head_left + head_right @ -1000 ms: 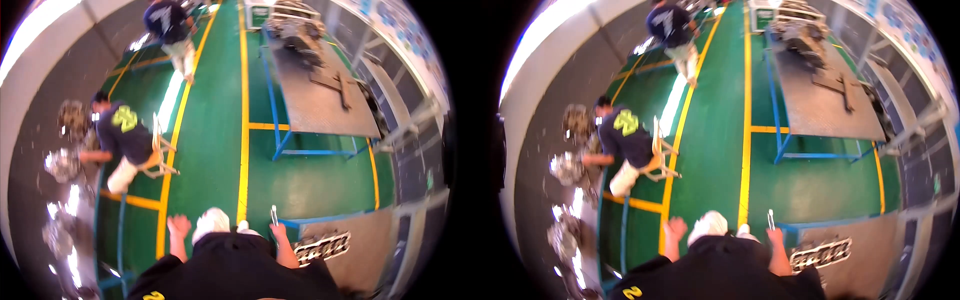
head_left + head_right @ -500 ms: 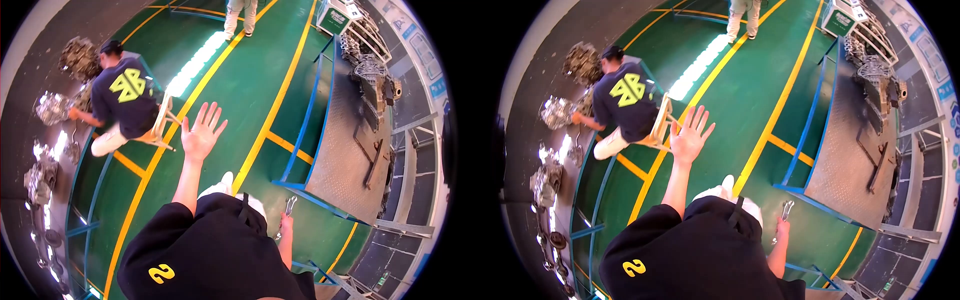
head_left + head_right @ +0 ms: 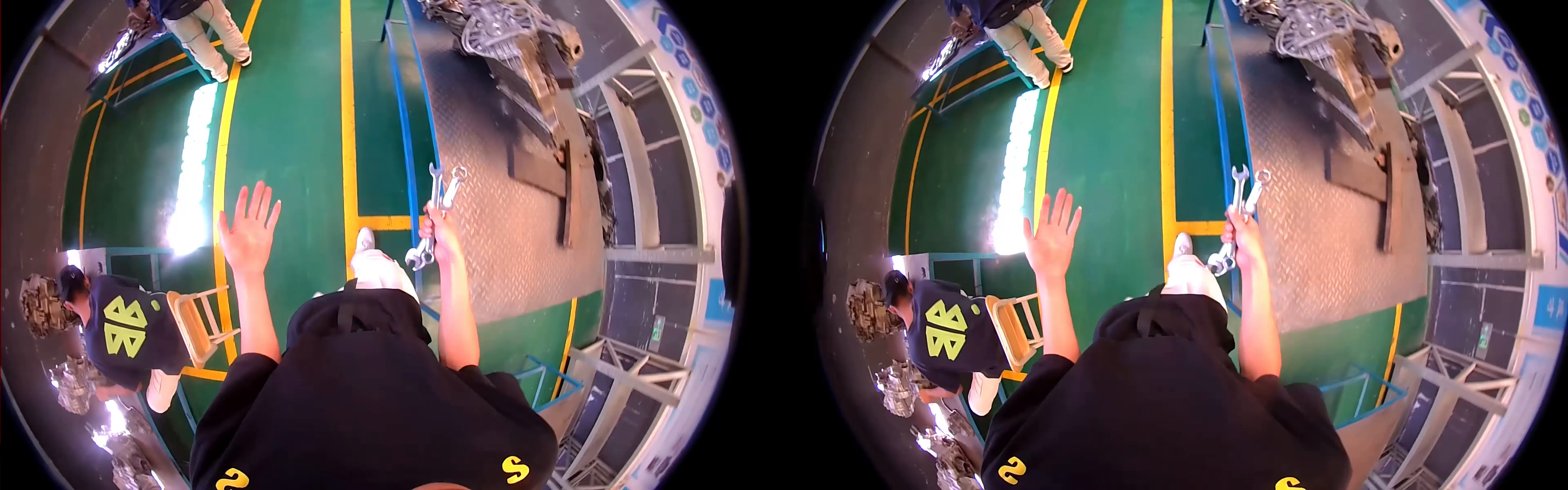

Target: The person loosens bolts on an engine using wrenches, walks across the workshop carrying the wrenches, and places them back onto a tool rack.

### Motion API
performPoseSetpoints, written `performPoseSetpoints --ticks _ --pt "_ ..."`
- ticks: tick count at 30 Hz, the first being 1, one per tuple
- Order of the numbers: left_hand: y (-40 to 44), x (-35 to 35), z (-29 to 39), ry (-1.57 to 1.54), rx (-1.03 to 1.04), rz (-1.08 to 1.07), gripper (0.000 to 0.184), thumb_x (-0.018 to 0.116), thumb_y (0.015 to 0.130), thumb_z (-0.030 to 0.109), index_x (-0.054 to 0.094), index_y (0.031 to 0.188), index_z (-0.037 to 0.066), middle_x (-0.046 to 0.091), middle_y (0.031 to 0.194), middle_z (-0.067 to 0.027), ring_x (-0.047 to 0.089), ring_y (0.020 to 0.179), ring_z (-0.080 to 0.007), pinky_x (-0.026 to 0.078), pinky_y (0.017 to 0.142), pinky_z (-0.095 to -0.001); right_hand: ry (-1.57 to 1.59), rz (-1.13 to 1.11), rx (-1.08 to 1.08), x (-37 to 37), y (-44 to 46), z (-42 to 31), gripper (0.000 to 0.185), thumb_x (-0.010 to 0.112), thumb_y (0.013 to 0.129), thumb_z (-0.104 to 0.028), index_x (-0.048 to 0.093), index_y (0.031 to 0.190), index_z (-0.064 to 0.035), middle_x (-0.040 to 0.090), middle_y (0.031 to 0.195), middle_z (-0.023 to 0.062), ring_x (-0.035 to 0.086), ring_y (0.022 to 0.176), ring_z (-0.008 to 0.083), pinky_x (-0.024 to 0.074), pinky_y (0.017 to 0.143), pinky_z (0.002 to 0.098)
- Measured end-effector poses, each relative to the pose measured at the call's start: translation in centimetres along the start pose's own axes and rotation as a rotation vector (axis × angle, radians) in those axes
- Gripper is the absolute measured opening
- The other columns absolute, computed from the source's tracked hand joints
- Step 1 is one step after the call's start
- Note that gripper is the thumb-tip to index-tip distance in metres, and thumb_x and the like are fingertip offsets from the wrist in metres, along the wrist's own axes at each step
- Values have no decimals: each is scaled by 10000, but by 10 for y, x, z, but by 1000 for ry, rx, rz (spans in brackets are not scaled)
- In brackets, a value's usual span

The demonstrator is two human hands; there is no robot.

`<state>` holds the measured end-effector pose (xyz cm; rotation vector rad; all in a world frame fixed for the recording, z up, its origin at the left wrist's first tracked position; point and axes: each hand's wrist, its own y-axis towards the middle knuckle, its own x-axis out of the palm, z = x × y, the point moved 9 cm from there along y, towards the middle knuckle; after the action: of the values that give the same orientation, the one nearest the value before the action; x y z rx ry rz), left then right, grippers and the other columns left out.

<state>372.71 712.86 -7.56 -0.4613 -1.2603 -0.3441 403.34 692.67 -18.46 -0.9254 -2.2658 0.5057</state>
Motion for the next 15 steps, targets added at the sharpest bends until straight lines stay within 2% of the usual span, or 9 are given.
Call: performPoseSetpoints --ticks 2,6,10,11,15 --pt "29 -5 4 8 14 39 536 273 902 418 294 1270 31 235 1369 -210 187 1295 -317 151 1052 -490 117 -159 27 52 50 -27 194 555 854 -244 471 832 -71 400 545 -17 370 426 68 312 394 203" --pt "61 -12 31 -12 156 137 513 256 911 399 287 1266 30 238 1365 -212 201 1288 -318 160 1047 -490 88 -345 86 150 122 -73 224 511 876 -278 460 839 -62 356 521 -18 326 412 57 269 384 197" --pt "100 -24 59 -50 277 199 497 278 908 399 315 1239 30 257 1356 -212 211 1282 -320 170 1043 -493 90 -477 159 250 173 -94 347 376 912 -375 463 837 -48 352 512 -6 316 407 71 267 387 205" --pt "112 -26 64 -60 275 208 504 282 904 398 307 1252 34 254 1363 -205 212 1284 -317 166 1045 -494 81 -545 157 275 185 -95 430 297 914 -424 472 850 -36 352 517 -2 318 408 79 275 392 214" --pt "190 -36 86 -86 252 182 483 301 898 389 345 1219 30 278 1353 -204 233 1275 -319 174 1041 -503 85 -603 234 356 231 -94 519 240 907 -465 478 876 -5 350 533 -2 332 422 88 290 409 220"
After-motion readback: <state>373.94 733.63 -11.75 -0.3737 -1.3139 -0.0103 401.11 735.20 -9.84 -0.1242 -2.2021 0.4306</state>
